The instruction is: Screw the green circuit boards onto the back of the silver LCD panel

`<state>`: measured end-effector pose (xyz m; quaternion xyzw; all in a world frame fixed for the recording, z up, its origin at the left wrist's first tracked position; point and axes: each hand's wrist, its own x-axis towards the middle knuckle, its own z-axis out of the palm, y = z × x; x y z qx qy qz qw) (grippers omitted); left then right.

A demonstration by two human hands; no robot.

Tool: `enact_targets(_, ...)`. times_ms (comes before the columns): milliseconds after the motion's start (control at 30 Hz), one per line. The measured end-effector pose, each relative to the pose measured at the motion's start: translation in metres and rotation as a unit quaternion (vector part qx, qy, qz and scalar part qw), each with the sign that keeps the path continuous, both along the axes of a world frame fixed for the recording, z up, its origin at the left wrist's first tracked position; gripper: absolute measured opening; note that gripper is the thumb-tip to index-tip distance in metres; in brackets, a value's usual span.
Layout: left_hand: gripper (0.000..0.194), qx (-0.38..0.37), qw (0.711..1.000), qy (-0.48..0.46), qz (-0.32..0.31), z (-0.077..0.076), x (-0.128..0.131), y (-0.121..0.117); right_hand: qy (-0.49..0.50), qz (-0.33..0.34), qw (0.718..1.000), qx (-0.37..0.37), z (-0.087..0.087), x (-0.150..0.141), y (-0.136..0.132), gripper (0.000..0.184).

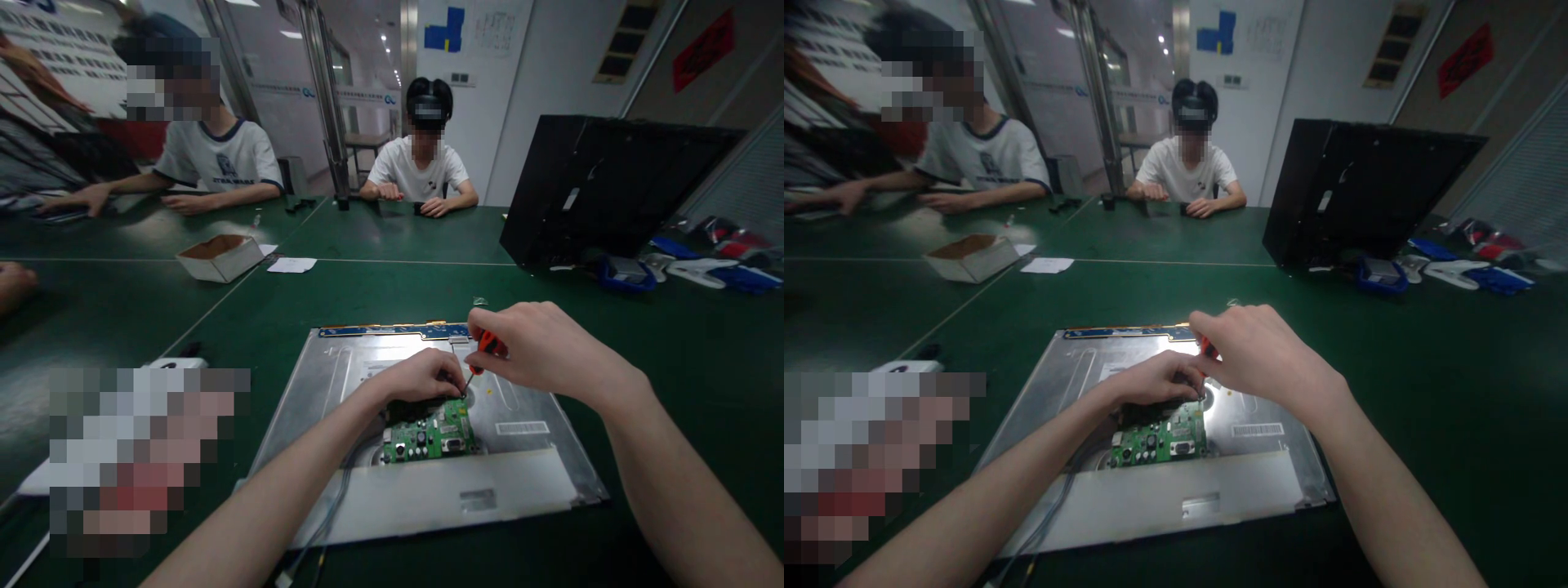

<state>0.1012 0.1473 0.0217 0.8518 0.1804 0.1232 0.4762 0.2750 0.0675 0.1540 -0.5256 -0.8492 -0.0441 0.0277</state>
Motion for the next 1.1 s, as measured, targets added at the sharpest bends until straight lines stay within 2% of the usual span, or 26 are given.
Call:
enact_targets(333, 0.012, 0.025, 1.0, 0.015, -0.001, 0.004, 0.0005, -0.0007, 0.053, 0.05, 0.997, -0.038, 0.0007, 0.002, -0.0043, 0.019)
enact_targets(533, 0.009, 0.035, 0.999, 0.009, 0.011, 0.0062, 0.0006, -0.0034, 0.014, 0.02, 1.0, -0.02, 0.0025, 0.0002, -0.003, 0.009)
enact_targets(700, 0.007, 0.033, 0.999, 0.02, 0.013, 0.0065, 0.0015, -0.0035, 0.042, 0.036, 0.998, -0.041, 0.0023, -0.0013, -0.0026, 0.012)
enact_targets(1100, 0.008, 0.043, 0.999, 0.012, -0.001, 0.0076, 0.0005, -0.0022, 0.044, 0.029, 0.998, -0.037, 0.001, -0.0012, -0.0008, 0.01)
